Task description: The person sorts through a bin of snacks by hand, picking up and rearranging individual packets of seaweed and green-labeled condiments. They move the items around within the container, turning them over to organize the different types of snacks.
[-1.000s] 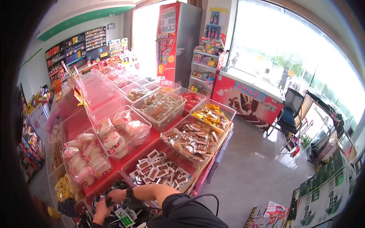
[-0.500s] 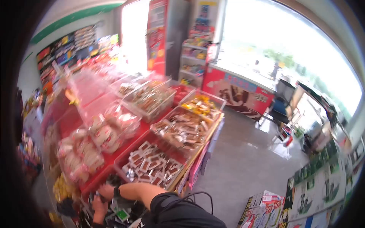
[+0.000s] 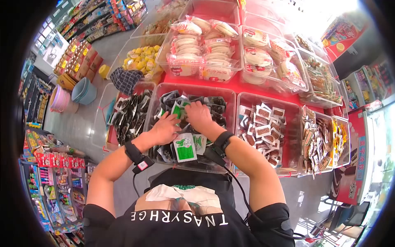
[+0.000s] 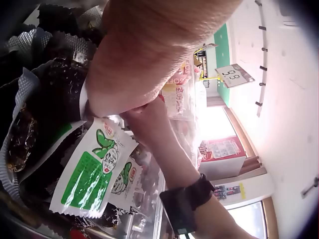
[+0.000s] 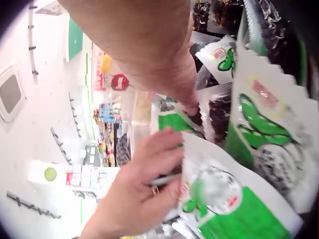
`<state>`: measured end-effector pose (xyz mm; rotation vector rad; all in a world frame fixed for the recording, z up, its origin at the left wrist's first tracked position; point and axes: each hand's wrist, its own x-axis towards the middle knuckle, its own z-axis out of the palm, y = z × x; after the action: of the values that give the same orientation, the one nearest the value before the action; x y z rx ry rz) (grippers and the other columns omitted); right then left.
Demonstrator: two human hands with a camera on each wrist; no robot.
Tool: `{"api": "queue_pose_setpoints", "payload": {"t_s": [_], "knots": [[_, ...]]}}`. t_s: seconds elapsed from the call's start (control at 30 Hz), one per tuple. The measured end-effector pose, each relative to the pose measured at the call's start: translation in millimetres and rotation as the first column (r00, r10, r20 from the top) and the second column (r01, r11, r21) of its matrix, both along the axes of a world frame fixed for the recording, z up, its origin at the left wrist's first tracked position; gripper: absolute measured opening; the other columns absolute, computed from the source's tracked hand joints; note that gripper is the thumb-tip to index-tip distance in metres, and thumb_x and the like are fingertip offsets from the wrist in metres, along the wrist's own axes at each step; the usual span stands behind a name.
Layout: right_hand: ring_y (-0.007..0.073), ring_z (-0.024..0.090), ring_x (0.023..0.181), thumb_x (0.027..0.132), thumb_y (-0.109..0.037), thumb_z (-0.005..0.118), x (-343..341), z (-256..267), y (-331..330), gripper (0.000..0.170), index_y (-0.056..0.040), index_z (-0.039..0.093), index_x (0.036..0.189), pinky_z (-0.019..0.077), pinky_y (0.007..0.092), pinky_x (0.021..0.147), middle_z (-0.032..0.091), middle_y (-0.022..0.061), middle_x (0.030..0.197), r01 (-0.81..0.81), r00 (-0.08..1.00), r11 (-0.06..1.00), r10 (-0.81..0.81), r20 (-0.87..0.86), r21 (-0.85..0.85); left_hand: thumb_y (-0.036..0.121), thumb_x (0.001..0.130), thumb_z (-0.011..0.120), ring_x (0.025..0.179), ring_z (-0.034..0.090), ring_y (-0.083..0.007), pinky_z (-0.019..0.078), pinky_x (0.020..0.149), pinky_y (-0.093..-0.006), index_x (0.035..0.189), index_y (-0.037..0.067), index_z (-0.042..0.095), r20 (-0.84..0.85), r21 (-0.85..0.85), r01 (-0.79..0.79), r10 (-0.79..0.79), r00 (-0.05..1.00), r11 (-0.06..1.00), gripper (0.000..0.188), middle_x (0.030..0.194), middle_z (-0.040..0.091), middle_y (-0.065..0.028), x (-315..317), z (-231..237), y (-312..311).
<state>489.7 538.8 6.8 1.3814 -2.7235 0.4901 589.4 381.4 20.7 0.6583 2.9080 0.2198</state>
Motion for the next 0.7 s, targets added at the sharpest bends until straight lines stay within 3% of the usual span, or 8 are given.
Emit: {"api": "queue_pose_setpoints", "payload": {"t_s": [0.17,0.27,0.37,0.4,0.43,0.5,0.6,0.7], "knots": [[0.0292,0.048,0.095,0.057,-0.033,0.075,-22.9,-5.7,-6.7,0.053,-0.0083,0.050,0.097,0.0414,0.0392,0.077,0.050,0.0105,0.094,0.129,0.989,0.988,-0.134,0.065,0.086,0.022,0.067,0.063,0.117,0.035,-0.0268,0.0225,0.100,-0.0475,0.096,0.012,0.062,0.042,-0.020,-0.021,0.021,0.999,1.000,0.031,0.111,0.052,-0.0079,-5.7,-1.3,1.9],[0.0289,0.051,0.091,0.056,-0.034,0.076,-27.2,-8.0,-8.8,0.051,-0.0092,0.051,0.093,0.0425,0.0387,0.074,0.054,0.0107,0.090,-0.054,0.976,0.978,0.009,0.218,0.201,0.022,0.067,0.063,0.116,0.036,-0.0262,0.0233,0.099,-0.0473,0.094,0.012,0.061,0.027,0.050,-0.042,0.041,0.999,0.998,0.029,0.109,0.052,-0.0078,-8.1,-4.2,-0.2],[0.0286,0.055,0.086,0.056,-0.036,0.075,-27.9,-12.0,-11.9,0.048,-0.0093,0.052,0.088,0.0438,0.0389,0.071,0.057,0.0106,0.088,-0.092,0.938,0.973,0.013,0.346,0.213,0.021,0.066,0.063,0.114,0.037,-0.0267,0.0239,0.099,-0.0471,0.093,0.012,0.061,0.024,0.081,-0.042,0.040,0.999,0.996,0.029,0.106,0.052,-0.0078,-9.0,-5.2,1.0],[0.0285,0.056,0.082,0.056,-0.038,0.075,-35.9,-12.7,-12.1,0.048,-0.0075,0.050,0.083,0.0444,0.0394,0.069,0.058,0.0102,0.085,-0.061,0.852,0.982,-0.042,0.522,0.178,0.021,0.066,0.063,0.114,0.038,-0.0267,0.0239,0.099,-0.0471,0.093,0.011,0.061,0.022,0.082,-0.039,0.038,0.999,0.996,0.029,0.106,0.052,-0.0078,-8.9,-5.3,1.0],[0.0287,0.057,0.084,0.056,-0.043,0.074,-39.4,-14.0,-11.3,0.055,-0.0081,0.053,0.093,0.0446,0.0384,0.071,0.059,0.0114,0.086,-0.044,0.853,0.983,-0.056,0.520,0.179,0.021,0.066,0.063,0.114,0.038,-0.0268,0.0239,0.099,-0.0470,0.093,0.011,0.060,0.019,0.081,-0.035,0.033,0.999,0.996,0.029,0.106,0.052,-0.0078,-9.5,-4.6,0.3],[0.0280,0.059,0.085,0.059,-0.040,0.071,-42.5,-10.3,-11.6,0.048,-0.0103,0.058,0.094,0.0461,0.0374,0.071,0.061,0.0115,0.089,-0.088,0.882,0.970,-0.031,0.471,0.228,0.025,0.069,0.062,0.115,0.036,-0.0255,0.0220,0.100,-0.0455,0.093,0.013,0.061,0.023,0.056,-0.028,0.027,0.999,0.998,0.027,0.106,0.052,-0.0074,-10.6,-5.1,0.4],[0.0283,0.059,0.084,0.062,-0.040,0.066,-62.8,-17.6,-4.6,0.041,-0.0108,0.062,0.090,0.0465,0.0378,0.072,0.062,0.0126,0.089,-0.034,0.892,0.992,-0.026,0.451,0.124,0.025,0.068,0.063,0.115,0.036,-0.0267,0.0227,0.100,-0.0454,0.098,0.011,0.057,0.003,0.052,-0.036,0.036,0.999,0.998,0.033,0.105,0.052,-0.0080,-10.0,-4.6,-0.8],[0.0290,0.060,0.082,0.062,-0.039,0.063,-73.4,-23.4,10.1,0.039,-0.0088,0.063,0.087,0.0465,0.0378,0.073,0.062,0.0145,0.087,0.201,0.882,0.979,-0.199,0.426,0.041,0.024,0.069,0.064,0.109,0.043,-0.0286,0.0294,0.094,-0.0458,0.105,0.007,0.052,0.002,0.115,-0.088,0.088,0.996,0.989,0.042,0.104,0.053,-0.0106,-12.5,-3.8,-3.3]]}}
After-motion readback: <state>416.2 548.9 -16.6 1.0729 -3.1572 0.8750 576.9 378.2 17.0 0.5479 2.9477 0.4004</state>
